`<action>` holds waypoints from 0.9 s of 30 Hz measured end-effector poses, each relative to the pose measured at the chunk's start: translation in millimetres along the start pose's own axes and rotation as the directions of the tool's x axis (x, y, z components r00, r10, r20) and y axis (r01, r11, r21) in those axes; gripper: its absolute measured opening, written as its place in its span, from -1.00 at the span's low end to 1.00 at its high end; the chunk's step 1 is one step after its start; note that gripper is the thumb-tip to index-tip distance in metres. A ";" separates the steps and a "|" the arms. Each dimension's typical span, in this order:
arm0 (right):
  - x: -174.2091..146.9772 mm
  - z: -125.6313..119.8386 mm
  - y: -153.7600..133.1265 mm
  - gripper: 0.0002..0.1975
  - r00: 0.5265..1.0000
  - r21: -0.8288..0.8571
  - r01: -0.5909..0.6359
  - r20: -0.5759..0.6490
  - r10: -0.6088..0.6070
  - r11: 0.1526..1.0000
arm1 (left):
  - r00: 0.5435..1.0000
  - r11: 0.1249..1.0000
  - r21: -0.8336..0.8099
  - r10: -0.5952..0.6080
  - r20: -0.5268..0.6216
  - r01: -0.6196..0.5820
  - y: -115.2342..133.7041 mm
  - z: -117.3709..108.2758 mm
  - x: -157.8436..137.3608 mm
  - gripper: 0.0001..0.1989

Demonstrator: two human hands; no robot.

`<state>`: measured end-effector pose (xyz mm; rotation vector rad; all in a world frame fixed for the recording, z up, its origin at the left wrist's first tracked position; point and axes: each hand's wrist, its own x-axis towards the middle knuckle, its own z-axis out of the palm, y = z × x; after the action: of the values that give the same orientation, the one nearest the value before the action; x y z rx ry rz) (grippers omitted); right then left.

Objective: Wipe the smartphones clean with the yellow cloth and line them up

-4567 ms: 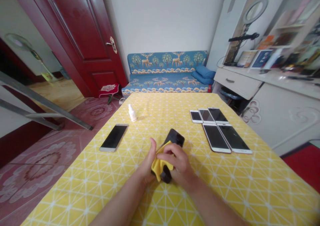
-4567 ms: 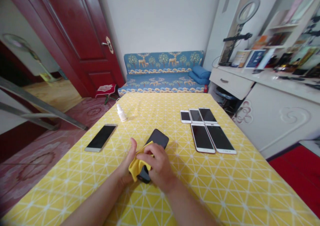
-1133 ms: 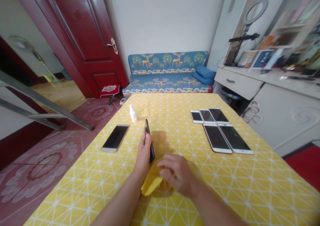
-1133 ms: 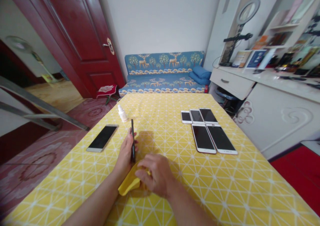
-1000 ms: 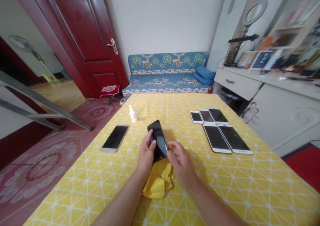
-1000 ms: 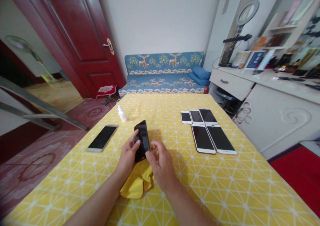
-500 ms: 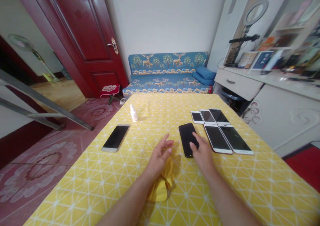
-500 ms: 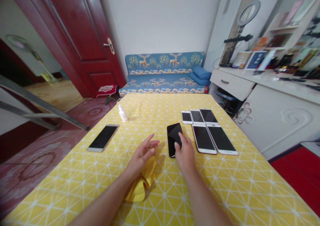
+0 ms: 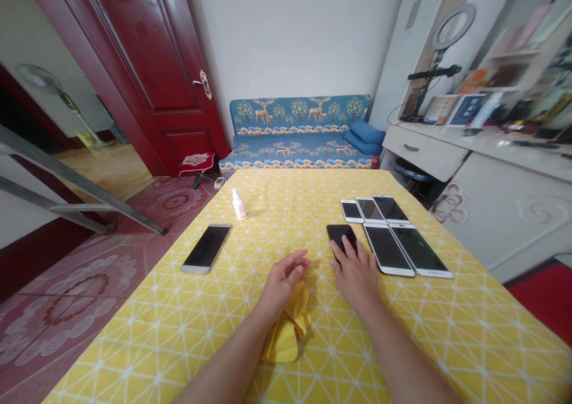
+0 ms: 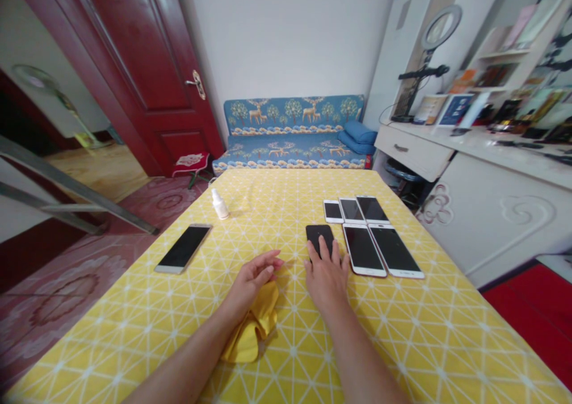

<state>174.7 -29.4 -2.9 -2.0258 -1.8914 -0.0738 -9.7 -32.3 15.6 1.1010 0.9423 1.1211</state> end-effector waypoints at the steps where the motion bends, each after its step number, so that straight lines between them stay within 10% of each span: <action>1: 0.1 0.0 0.4 -0.54 1.000 -0.008 -0.024 -0.008 0.024 1.000 | 1.000 1.000 -0.001 -0.002 -0.001 0.002 0.2 0.2 0.1 -0.60; 22: 12.1 -3.5 9.9 -0.57 0.986 -0.030 -0.162 -0.031 0.161 0.986 | 1.000 0.999 0.038 0.000 -0.007 0.000 -5.9 -0.2 2.4 -0.61; 27: 5.4 -10.2 -1.3 -0.61 0.978 0.294 0.120 -0.199 -0.062 0.948 | 0.999 0.993 0.113 0.023 -0.027 -0.020 0.0 -9.9 8.8 -0.58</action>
<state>176.1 -27.3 8.5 -1.6652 -1.7561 0.0041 -17.5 -21.9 13.2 1.1922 1.0285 1.1141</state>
